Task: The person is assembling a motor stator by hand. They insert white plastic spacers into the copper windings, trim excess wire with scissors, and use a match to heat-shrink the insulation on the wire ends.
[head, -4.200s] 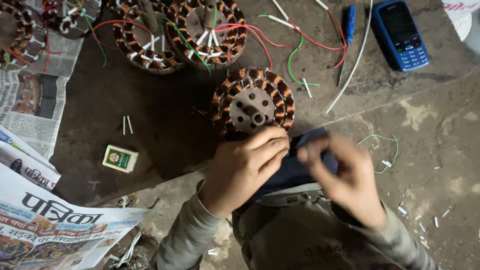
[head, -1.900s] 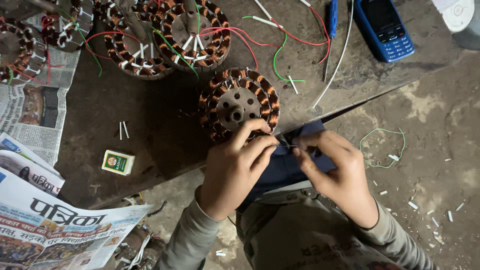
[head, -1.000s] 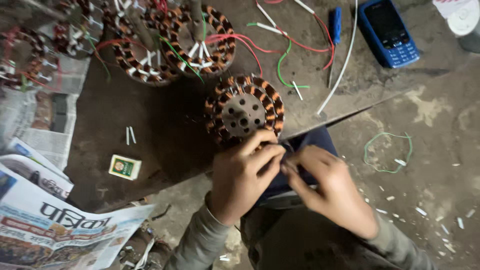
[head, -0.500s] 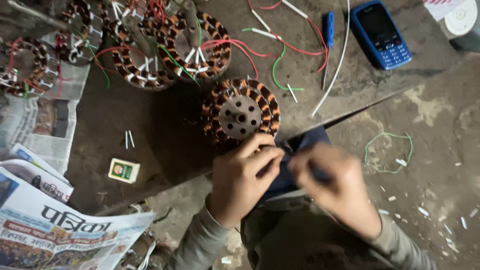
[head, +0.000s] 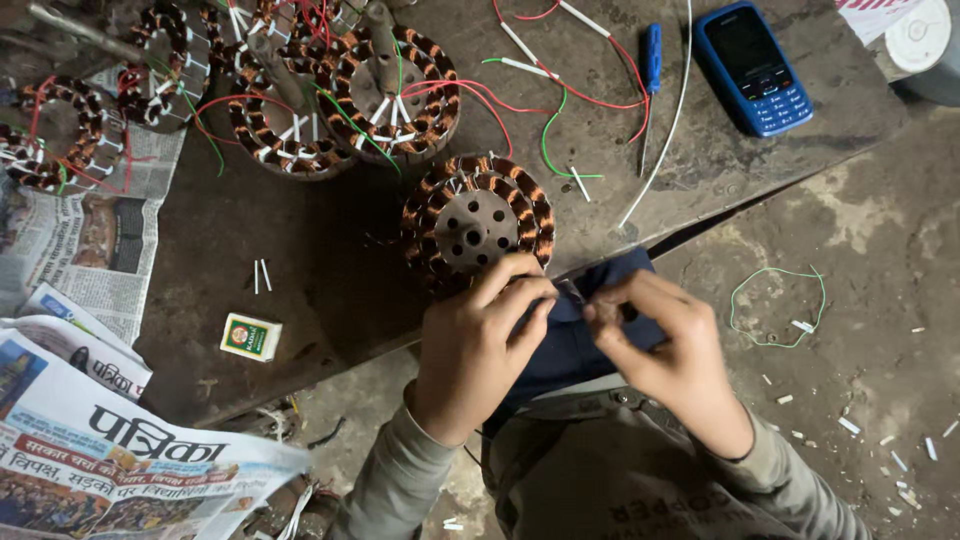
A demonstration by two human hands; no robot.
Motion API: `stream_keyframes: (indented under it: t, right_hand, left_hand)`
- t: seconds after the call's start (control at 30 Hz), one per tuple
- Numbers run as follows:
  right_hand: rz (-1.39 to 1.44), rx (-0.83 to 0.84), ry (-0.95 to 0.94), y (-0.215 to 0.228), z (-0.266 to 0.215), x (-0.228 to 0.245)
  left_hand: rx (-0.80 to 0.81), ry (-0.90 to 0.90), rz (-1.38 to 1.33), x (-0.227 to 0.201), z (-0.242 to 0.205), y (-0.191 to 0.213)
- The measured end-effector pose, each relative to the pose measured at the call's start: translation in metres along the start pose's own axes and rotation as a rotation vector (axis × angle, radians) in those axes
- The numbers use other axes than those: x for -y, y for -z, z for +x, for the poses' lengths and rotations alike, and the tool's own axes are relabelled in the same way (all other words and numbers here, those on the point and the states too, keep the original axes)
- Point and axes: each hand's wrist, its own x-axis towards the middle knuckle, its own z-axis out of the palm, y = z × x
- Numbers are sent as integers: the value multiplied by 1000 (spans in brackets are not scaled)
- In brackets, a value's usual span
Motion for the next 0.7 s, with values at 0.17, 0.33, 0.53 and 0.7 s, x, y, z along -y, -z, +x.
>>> stream_keyframes:
  t: [0.17,0.33,0.53,0.7]
  right_hand:
    - [5,91,90,1,0,15]
    - [-136,-11,110,2,2,27]
    - [-152,31,200,0,15,41]
    - [-45,91,180,0,12,39]
  left_hand:
    - [11,25,-22,-2,-2,0]
    - [-8,11,-81,-2,-6,1]
    - [24,12,-69,-3,-5,2]
    - [26,-7,-78,-5,1,5]
